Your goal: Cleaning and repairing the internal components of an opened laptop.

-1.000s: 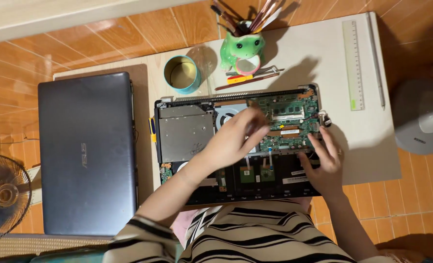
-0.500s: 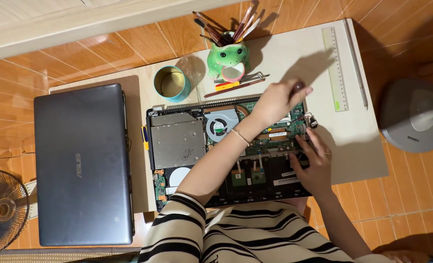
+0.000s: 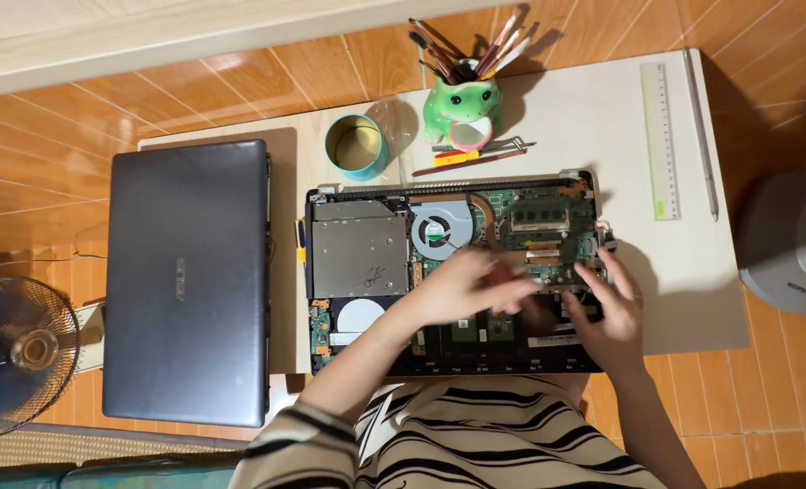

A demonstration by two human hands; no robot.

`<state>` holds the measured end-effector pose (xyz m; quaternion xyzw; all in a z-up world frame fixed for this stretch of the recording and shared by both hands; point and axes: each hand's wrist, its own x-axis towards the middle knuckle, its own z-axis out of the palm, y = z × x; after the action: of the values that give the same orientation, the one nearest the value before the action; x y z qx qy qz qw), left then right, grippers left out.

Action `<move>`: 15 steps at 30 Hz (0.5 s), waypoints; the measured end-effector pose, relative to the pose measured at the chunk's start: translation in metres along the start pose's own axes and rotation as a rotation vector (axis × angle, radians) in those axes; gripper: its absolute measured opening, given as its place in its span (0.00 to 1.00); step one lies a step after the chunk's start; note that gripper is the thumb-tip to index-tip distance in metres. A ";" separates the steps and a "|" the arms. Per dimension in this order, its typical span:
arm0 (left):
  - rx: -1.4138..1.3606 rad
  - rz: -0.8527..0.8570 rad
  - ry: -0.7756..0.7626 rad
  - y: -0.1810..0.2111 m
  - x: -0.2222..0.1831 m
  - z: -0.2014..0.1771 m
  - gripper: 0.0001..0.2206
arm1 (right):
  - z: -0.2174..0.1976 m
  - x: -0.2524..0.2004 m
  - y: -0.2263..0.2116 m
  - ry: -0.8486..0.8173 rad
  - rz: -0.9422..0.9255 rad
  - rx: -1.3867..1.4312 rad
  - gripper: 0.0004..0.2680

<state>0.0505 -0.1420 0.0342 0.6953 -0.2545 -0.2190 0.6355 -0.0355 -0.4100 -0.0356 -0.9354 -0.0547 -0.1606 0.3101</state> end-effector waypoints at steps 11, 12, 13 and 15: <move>0.773 -0.092 0.674 0.008 -0.159 -0.121 0.13 | -0.018 0.051 0.060 -0.015 0.370 0.100 0.14; 0.873 -0.129 0.641 0.004 -0.163 -0.126 0.13 | -0.019 0.056 0.062 -0.059 0.336 0.108 0.14; 0.973 -0.165 0.608 0.000 -0.166 -0.131 0.14 | -0.019 0.062 0.064 -0.104 0.301 0.116 0.15; 0.980 -0.169 0.578 -0.008 -0.168 -0.133 0.14 | -0.017 0.065 0.063 -0.148 0.251 0.054 0.14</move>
<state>0.0049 0.0672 0.0363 0.9582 -0.0857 0.0732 0.2630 0.0345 -0.4702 -0.0365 -0.9356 0.0359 -0.0496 0.3477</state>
